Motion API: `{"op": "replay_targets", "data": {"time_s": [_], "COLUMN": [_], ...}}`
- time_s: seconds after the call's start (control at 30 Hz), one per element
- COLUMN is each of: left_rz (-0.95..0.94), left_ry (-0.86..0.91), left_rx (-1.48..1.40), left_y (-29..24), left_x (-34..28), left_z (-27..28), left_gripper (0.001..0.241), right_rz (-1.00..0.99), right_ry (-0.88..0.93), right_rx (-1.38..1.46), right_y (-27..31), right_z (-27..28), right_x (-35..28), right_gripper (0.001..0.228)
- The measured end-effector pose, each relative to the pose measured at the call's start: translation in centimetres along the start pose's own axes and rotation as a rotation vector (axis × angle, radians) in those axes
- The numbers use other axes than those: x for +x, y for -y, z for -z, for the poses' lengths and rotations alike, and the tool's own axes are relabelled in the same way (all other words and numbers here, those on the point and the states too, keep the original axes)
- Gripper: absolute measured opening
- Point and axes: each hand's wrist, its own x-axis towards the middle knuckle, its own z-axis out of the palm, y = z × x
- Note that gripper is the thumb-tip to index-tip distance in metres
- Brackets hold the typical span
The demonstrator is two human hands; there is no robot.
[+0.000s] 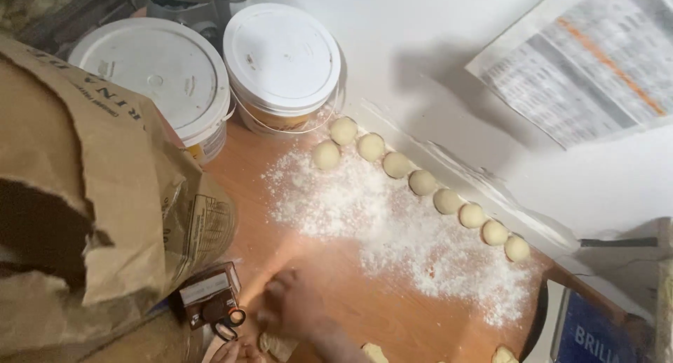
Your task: Shaping portions of dough into smooth balls on a floured surface.
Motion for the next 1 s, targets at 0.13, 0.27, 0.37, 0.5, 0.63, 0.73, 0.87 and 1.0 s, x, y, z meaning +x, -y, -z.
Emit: {"op": "replay_targets", "data": {"time_s": [0.13,0.27,0.37,0.5,0.63,0.73,0.87,1.0], "left_rz": [-0.139,-0.410,-0.529,-0.682,-0.784,-0.903,-0.817,-0.792], "left_ry": [0.138,-0.122,-0.249,-0.316,-0.157,-0.121,0.244,0.040], "left_rx": [0.047,0.352,0.458,0.252,0.269,0.731,0.801,0.825], "left_y": [-0.9,-0.7,0.8,2.1,5.7,10.1,15.8,18.3], "left_x": [-2.4,-4.7,-7.6,-14.6,-21.8,-25.7,-27.3,-28.1], "left_z": [-1.9,-5.3,-11.0,-27.5,-37.9,-42.2,-45.2,-48.5], "left_gripper": [0.051,0.048,0.047,0.050,0.056,0.056,0.047,0.050], "right_rz": [-0.085,-0.291,-0.447,-0.341,-0.234,-0.359,-0.526,-0.456], "right_ry": [0.047,-0.043,-0.125,-0.360,-0.386,-0.785,-1.178,-1.184], "right_rx": [0.081,0.168,0.438,1.061,1.182,1.212,0.931,0.852], "right_y": [3.5,1.8,3.3,5.3,4.5,4.3,2.9,1.5], "right_z": [-2.0,-2.3,-0.4,-1.2,2.5,2.1,2.5,0.8], "right_x": [-5.6,-9.3,-12.4,-18.4,-25.2,-30.5,-36.1,-39.2], "right_gripper": [0.056,0.037,0.037,0.038,0.038,0.044,0.043,0.048]}}
